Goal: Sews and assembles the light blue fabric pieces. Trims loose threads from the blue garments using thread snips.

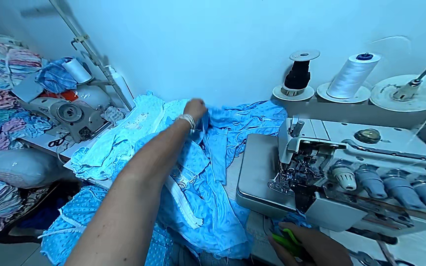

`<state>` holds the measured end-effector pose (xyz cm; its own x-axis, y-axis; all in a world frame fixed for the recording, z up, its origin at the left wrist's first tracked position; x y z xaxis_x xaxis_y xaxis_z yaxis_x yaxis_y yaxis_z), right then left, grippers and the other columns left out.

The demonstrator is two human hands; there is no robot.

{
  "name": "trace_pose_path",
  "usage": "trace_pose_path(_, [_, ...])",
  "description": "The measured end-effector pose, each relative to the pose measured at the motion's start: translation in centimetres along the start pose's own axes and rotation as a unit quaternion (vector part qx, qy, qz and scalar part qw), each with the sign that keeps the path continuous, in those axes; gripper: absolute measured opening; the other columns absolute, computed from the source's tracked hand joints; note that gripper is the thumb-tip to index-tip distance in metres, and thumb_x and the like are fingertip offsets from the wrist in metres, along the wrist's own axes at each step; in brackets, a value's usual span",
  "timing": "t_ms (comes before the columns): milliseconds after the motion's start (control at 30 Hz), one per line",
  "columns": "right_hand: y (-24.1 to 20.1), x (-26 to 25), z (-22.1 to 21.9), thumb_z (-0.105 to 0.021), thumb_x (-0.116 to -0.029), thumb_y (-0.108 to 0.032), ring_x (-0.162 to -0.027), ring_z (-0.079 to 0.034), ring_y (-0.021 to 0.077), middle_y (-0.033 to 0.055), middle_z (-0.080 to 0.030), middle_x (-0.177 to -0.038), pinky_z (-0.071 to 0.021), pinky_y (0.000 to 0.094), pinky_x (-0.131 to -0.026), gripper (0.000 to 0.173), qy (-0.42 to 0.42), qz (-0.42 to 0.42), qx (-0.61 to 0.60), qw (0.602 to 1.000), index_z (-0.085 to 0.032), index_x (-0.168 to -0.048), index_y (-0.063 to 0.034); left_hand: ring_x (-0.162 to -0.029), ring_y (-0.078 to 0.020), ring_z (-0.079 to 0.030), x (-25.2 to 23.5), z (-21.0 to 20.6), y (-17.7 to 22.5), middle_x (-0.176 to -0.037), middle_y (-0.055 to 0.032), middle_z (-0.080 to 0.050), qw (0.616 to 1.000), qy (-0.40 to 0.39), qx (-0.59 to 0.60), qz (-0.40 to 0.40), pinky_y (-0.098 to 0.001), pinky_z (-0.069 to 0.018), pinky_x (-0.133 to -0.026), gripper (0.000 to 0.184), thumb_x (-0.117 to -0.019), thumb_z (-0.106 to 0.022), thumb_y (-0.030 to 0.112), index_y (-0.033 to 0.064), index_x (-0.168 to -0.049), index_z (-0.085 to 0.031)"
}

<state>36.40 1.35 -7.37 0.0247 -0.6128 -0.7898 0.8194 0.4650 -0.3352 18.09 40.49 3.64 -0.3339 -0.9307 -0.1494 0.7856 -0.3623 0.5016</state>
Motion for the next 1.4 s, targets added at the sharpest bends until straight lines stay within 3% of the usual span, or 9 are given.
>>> trace_pose_path(233, [-1.5,-0.3,0.4,-0.064,-0.0981,-0.043,-0.067,-0.064,0.0091,0.0047,-0.068,-0.074,-0.0527,0.0211,-0.063,0.034,0.026,0.001,-0.026,0.999,-0.068,-0.103,-0.0089,-0.092,-0.0098,-0.063,6.9,17.0,9.4,-0.098,-0.0074,-0.066,0.937,0.258,0.15,-0.18,-0.0332,-0.052,-0.087,0.022,-0.1046,-0.052,0.018,0.0008,-0.108,-0.065])
trace_pose_path(300, [-2.2,-0.3,0.2,-0.065,-0.0975,-0.042,-0.065,-0.063,0.0098,0.0041,-0.068,-0.074,-0.0519,0.0223,-0.061,0.033,0.026,0.009,-0.034,0.999,-0.068,-0.103,-0.0093,-0.08,-0.0001,-0.059,12.3,19.6,10.2,-0.086,0.001,-0.062,0.908,0.349,0.064,-0.223,-0.0227,-0.0497,-0.076,0.025,-0.1058,-0.052,0.022,0.0038,-0.102,-0.068])
trace_pose_path(367, [-2.8,-0.4,0.1,-0.065,-0.0977,-0.042,-0.066,-0.063,0.0089,0.0027,-0.068,-0.074,-0.0518,0.0222,-0.061,0.032,0.027,0.019,-0.04,0.999,-0.067,-0.104,-0.011,-0.084,-0.009,-0.063,16.6,20.0,9.8,-0.088,-0.0055,-0.067,0.876,0.393,-0.09,-0.266,-0.0306,-0.0498,-0.079,0.03,-0.1049,-0.05,0.025,0.0026,-0.101,-0.07])
trace_pose_path(500, [-3.2,0.3,0.0,-0.063,-0.0988,-0.044,-0.065,-0.064,0.0092,0.0035,-0.068,-0.074,-0.0527,0.0243,-0.059,0.034,0.02,0.021,-0.037,0.999,-0.068,-0.103,-0.0107,-0.1,-0.0558,-0.064,20.0,15.2,2.8,-0.1,-0.0327,-0.066,0.888,0.232,-0.335,-0.211,-0.0721,-0.0444,-0.085,0.025,-0.101,-0.051,0.014,-0.0069,-0.1,-0.065])
trace_pose_path(700, [-3.3,0.4,-1.3,-0.056,-0.0961,-0.049,-0.054,-0.058,0.0121,0.0017,-0.063,-0.065,-0.0479,0.0319,-0.046,0.044,-0.071,-0.024,-0.001,0.997,-0.07,-0.088,-0.0082,-0.108,-0.0521,-0.064,21.6,9.1,-9.9,-0.108,-0.0307,-0.068,0.905,-0.15,-0.377,0.13,-0.0746,-0.0445,-0.09,0.02,-0.0902,-0.071,0.007,-0.0062,-0.105,-0.07])
trace_pose_path(933, [-3.8,0.5,-3.4,-0.058,-0.0919,-0.051,-0.052,-0.06,0.0126,0.0005,-0.064,-0.066,-0.048,0.0328,-0.045,0.044,-0.109,-0.042,-0.001,0.993,-0.073,-0.091,-0.0097,-0.133,-0.0499,-0.05,26.8,9.1,0.4,-0.138,-0.0314,-0.056,0.916,-0.033,-0.394,-0.068,-0.0665,-0.0434,-0.1,0.064,-0.0814,-0.076,0.0,-0.0046,-0.142,-0.055])
trace_pose_path(1100, [-3.4,0.7,-3.1,-0.06,-0.0902,-0.052,-0.053,-0.06,0.011,-0.0004,-0.065,-0.067,-0.0496,0.0326,-0.046,0.044,-0.125,-0.061,-0.013,0.99,-0.073,-0.093,-0.0105,-0.113,-0.0358,-0.065,32.0,3.8,1.9,-0.116,-0.0164,-0.068,0.864,-0.125,-0.361,-0.328,-0.0515,-0.054,-0.086,0.022,-0.0911,-0.064,-0.003,0.0057,-0.11,-0.071])
trace_pose_path(1267, [-3.7,0.2,-2.5,-0.06,-0.0886,-0.053,-0.052,-0.057,0.0084,-0.0015,-0.064,-0.066,-0.0472,0.0299,-0.046,0.044,-0.117,-0.076,-0.02,0.99,-0.073,-0.092,-0.0104,-0.09,-0.0289,-0.067,29.1,6.5,-1.0,-0.087,-0.011,-0.069,0.903,-0.139,-0.186,-0.362,-0.0506,-0.0499,-0.082,0.002,-0.0847,-0.075,0.004,0.0044,-0.086,-0.073])
trace_pose_path(1400, [-4.8,-1.5,-2.0,-0.062,-0.0922,-0.048,-0.057,-0.059,0.0072,0.0022,-0.066,-0.069,-0.0491,0.0262,-0.05,0.043,-0.042,-0.059,-0.031,0.997,-0.072,-0.094,-0.0059,-0.087,-0.0026,-0.068,28.5,10.4,0.7,-0.09,-0.0002,-0.072,0.925,-0.086,0.154,-0.336,-0.0219,-0.057,-0.082,0.004,-0.0903,-0.07,0.003,0.0006,-0.094,-0.07])
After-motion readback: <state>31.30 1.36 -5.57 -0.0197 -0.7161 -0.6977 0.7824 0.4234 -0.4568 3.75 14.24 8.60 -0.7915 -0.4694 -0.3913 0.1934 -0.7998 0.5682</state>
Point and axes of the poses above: each hand's wrist, its own x-axis away from the middle knuckle, its own z-axis out of the back of the hand, y = z × x, the point moved 5 cm from there along -x, towards the middle knuckle
